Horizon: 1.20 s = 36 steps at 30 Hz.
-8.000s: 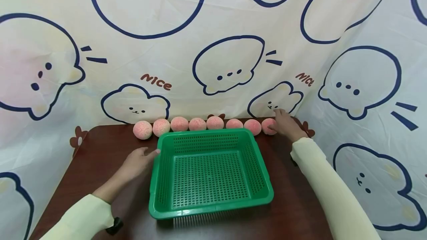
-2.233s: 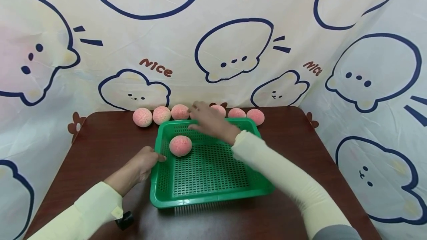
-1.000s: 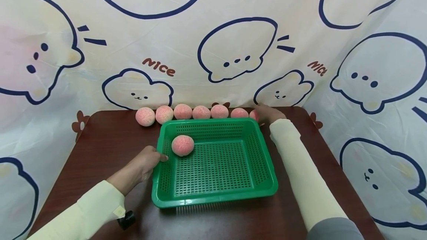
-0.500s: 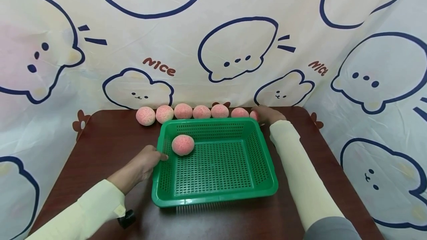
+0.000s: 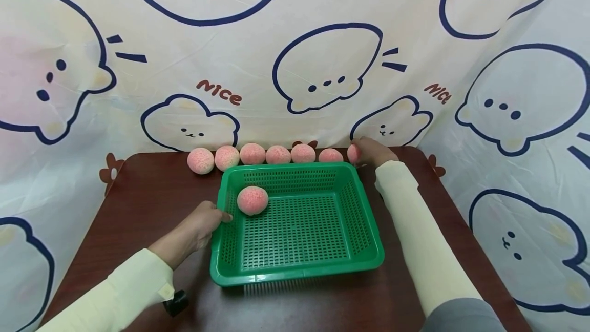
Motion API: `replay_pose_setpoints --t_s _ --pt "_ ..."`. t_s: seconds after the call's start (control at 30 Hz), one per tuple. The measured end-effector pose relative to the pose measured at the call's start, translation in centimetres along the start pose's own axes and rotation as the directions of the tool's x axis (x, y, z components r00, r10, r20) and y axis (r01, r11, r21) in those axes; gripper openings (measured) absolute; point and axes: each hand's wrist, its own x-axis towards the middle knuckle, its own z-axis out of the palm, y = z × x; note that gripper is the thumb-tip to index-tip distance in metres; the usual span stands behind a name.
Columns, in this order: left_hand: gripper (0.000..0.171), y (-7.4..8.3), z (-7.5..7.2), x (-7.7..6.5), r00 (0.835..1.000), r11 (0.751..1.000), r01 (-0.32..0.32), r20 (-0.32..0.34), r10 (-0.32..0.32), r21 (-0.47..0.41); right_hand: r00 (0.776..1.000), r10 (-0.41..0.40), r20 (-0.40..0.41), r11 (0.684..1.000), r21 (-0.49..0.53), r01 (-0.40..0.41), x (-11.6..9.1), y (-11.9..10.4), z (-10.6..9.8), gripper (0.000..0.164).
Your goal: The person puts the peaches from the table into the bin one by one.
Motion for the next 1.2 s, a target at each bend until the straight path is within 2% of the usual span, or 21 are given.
replay_pose_setpoints --t_s 0.23,0.43,0.77,0.97,1.2 --pt "0.050 0.0 0.0 0.0 1.000 1.000 -0.003 0.006 0.003 0.001 0.999 -0.038 -0.017 0.999 -0.023 0.038 -0.9 0.0 -1.9 0.024" --pt "0.049 0.0 0.0 -0.1 1.000 1.000 -0.006 -0.002 0.006 0.005 0.996 -0.066 -0.052 0.998 0.010 0.066 -1.4 -0.1 -2.8 0.034" --pt "0.049 0.1 0.0 0.0 1.000 1.000 0.001 -0.016 -0.001 0.012 0.996 -0.036 -0.086 0.998 0.042 0.039 -1.1 -0.1 -3.5 0.056" --pt "0.049 0.0 0.0 0.1 1.000 1.000 -0.004 -0.013 0.004 0.005 0.994 -0.034 -0.103 0.999 0.017 0.036 -0.9 -0.6 -4.2 0.052" --pt "0.049 -0.1 0.0 0.1 1.000 1.000 -0.013 -0.013 0.013 0.005 0.988 -0.089 -0.128 0.996 0.004 0.090 -1.2 -0.5 -4.5 0.046"
